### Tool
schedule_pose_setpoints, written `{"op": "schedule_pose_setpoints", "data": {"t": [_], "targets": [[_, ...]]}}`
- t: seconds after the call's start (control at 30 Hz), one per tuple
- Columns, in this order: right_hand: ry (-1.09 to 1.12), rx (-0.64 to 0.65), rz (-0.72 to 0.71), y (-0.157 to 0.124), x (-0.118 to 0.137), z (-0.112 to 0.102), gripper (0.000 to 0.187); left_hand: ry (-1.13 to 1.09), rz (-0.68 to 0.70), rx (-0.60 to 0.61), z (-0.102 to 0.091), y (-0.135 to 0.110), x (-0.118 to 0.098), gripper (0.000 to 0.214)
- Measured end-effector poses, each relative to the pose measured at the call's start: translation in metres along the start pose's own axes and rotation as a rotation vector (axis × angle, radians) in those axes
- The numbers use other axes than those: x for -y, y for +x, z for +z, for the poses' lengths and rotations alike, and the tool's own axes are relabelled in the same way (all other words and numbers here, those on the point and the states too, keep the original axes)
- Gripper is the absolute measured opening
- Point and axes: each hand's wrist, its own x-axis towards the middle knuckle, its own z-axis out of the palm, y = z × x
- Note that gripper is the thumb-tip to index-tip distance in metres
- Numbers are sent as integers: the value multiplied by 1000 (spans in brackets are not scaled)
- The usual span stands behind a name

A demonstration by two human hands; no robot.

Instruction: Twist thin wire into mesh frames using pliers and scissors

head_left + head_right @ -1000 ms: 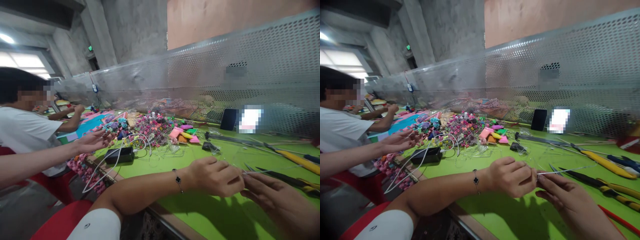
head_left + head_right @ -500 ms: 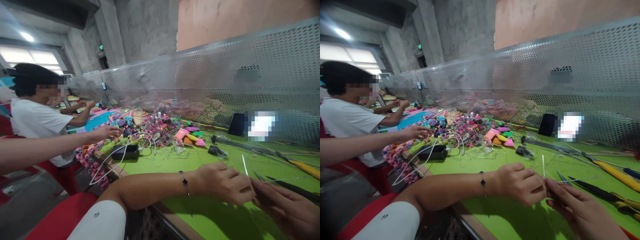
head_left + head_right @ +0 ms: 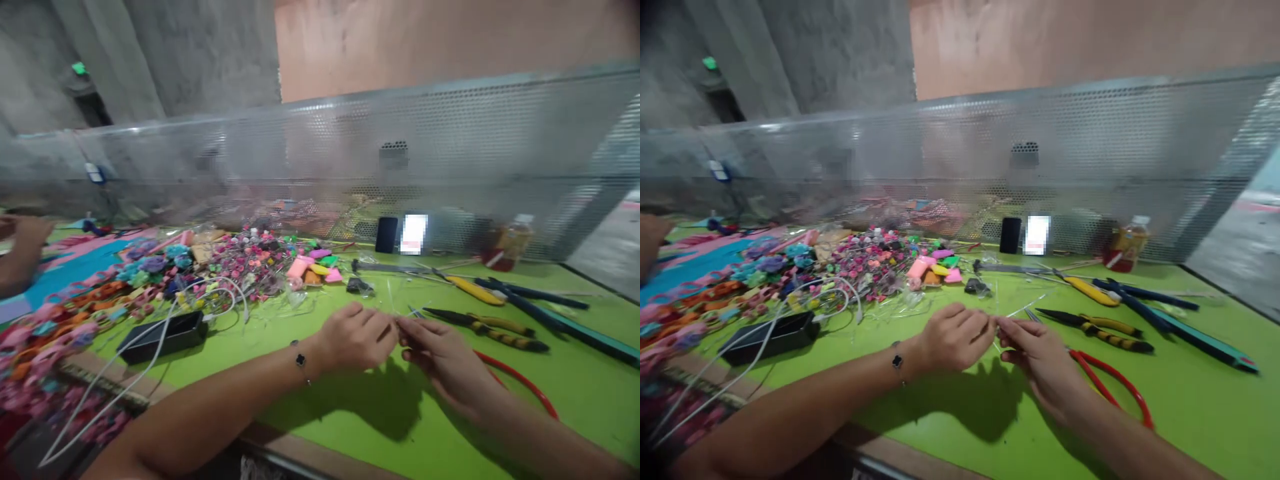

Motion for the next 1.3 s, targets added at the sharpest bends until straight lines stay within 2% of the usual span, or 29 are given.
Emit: {"op": "schedule_pose_setpoints", "data": {"t": [0.07, 0.13, 0.23, 0.37, 0.4, 0.47, 0.57, 0.63, 0.7, 0.87, 1.07, 1.3], "targets": [[45, -3, 53, 1, 3, -2, 47, 15, 10, -2, -2, 1, 3, 5], [53, -14, 41, 0, 7, -7, 47, 31, 9, 6, -5, 2, 6, 3], [-78, -20, -91, -2, 12, -17, 42, 67, -6, 6, -8, 2, 10, 3], [-450, -55, -374, -5, 20, -25, 30, 94, -4, 12, -8, 0, 14, 2], [-523, -44, -406, -5, 22, -24, 30, 89, 3, 23, -7, -1, 14, 3], [-583, 14, -350, -6, 26, -22, 43, 79, 29, 46, -5, -2, 11, 5], [-514, 107, -106, -4, 31, -18, 68, 62, 76, 52, -4, -3, 5, 6], [-459, 155, 22, -3, 32, -16, 75, 31, 104, 43, -4, -4, 1, 7], [-405, 175, 91, -2, 31, -16, 77, -10, 114, 44, -4, -4, -2, 8], [-301, 188, 100, 2, 25, -17, 80, -46, 98, 79, -3, -5, -2, 8], [-331, 203, 95, 5, 22, -20, 63, -39, 79, 3, -5, 0, 2, 6], [-288, 110, 50, 3, 22, -18, 57, -33, 50, 46, -4, -1, 3, 4]]}}
